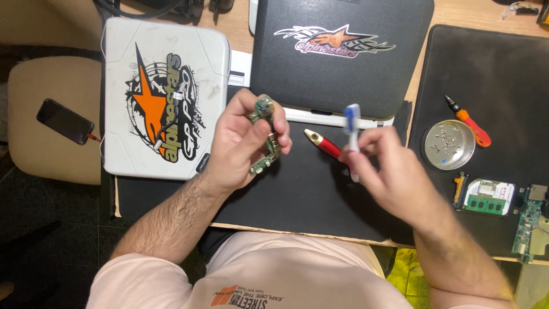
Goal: Cleaning a small motherboard component using a toothbrush and a paintbrush on a repair bench.
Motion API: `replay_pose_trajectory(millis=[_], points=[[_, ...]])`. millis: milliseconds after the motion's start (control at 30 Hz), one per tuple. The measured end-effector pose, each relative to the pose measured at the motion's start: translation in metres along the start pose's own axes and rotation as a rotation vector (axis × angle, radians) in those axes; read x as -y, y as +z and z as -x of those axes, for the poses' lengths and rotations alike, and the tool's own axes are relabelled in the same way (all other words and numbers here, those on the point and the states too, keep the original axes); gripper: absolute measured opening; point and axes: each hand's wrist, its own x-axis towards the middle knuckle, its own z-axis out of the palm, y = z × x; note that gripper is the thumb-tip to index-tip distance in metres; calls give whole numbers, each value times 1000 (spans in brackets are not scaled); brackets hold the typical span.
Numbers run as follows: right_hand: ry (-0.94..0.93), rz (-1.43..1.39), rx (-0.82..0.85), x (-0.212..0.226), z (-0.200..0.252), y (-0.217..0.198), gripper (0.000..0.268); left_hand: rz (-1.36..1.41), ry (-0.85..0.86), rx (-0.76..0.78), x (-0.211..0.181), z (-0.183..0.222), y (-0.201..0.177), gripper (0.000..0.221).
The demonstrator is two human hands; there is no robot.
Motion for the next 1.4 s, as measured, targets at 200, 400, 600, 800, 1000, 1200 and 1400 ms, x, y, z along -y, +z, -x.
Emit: replay_pose_trajectory(millis=[200, 400, 600, 800, 1000, 1200, 1400], points=[[-163, -662, 5, -44, -11, 0, 11, 33, -137, -34, 28, 10, -2, 36], [-21, -658, -122, -30, -2, -14, 23, -3, -350, -30, 28, 14, -5, 36], [-224, -524, -340, -19, -7, -22, 19, 60, -363, -70, 23, 11, -6, 34], [-315, -849, -677, -64, -8, -8, 57, -4, -382, -186, 16, 4, 3, 42], [-438, -660, -208, -15, 11, 8, 25, -46, -435, -124, 17, 5, 10, 49], [-374, -115, 174, -14, -6, 28, 28, -73, -530, -33, 25, 9, 7, 54], [-189, -663, -255, -14, -3, 4, 58, -51, -566, 11, 28, 14, 11, 51]])
